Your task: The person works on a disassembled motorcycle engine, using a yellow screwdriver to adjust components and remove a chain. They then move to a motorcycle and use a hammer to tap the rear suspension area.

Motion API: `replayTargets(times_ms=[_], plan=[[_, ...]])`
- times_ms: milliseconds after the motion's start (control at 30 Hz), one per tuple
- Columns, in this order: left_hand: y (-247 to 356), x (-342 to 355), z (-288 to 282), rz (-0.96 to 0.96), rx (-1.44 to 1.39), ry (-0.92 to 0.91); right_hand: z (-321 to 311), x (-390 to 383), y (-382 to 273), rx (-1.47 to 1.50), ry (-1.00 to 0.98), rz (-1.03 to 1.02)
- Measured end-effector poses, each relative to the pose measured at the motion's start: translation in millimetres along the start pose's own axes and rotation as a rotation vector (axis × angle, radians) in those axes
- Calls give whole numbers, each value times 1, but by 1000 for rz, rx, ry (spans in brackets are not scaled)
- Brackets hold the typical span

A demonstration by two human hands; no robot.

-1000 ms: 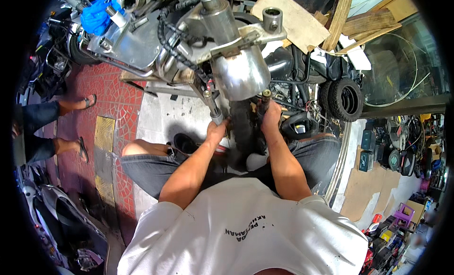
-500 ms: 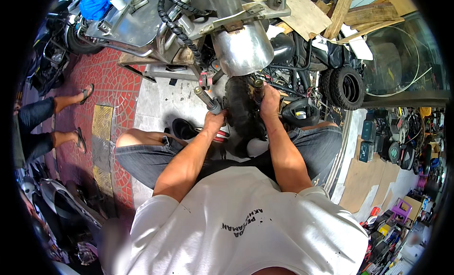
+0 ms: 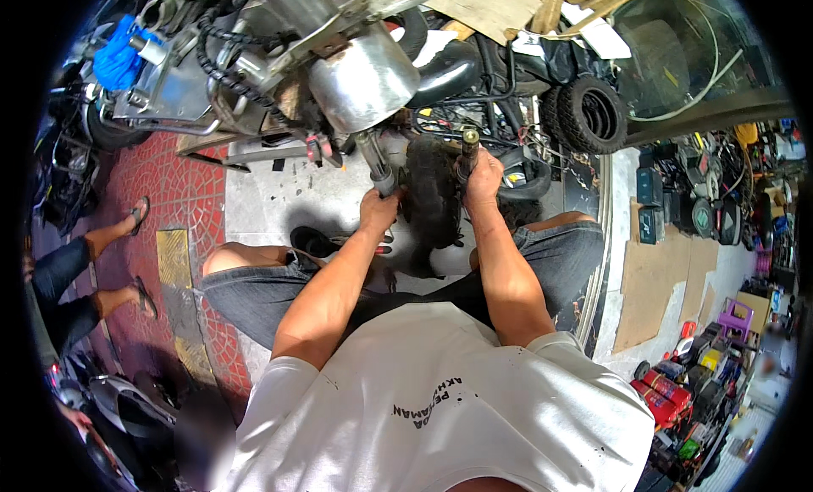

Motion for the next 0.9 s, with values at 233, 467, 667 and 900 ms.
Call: replayTargets(times_ms=[233, 467, 667, 900], plan=[[72, 11, 30, 347, 347, 23, -25, 4, -36, 138, 384, 248], [109, 18, 45, 426, 626, -26, -40, 15, -32, 279, 420, 310], [113, 51, 35, 233, 767, 16, -25, 19, -39, 213, 196, 55], [103, 66, 37, 246, 663, 12, -30, 31, -26, 341, 301, 137]])
Point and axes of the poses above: each hand's wrist, its own x-axis towards the middle knuckle, its own z-axis out of the palm, y = z × x, the point moved 4 cm from there along x, towards the middle knuckle, and after that the axes turned 8 degrees about -x, right-handed, at the moved point
